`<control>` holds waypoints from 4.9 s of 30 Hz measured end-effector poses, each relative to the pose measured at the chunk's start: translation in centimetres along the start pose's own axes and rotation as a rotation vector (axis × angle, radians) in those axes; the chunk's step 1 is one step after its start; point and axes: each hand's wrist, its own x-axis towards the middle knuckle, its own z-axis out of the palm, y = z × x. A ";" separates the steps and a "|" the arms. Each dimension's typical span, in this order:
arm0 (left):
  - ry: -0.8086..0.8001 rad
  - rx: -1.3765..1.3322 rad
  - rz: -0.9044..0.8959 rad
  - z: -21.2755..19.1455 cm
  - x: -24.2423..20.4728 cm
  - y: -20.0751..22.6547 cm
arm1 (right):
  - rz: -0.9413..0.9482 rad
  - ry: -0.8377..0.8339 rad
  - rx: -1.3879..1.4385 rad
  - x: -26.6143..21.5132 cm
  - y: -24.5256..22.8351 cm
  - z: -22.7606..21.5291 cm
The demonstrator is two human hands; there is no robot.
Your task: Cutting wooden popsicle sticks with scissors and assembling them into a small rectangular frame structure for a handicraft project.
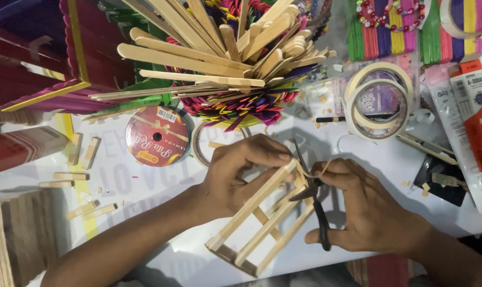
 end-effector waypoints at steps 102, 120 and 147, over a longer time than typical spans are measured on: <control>0.084 -0.373 -0.543 3.6 -2.1 2.2 | 0.150 0.083 -0.075 -7.1 -3.1 -1.4; 0.156 -0.245 -0.611 4.4 -2.5 1.7 | 0.080 0.114 -0.060 -5.6 -3.4 -0.7; 0.089 -0.129 -0.493 4.7 -3.3 1.4 | 0.029 0.100 -0.125 -3.1 -3.8 -1.1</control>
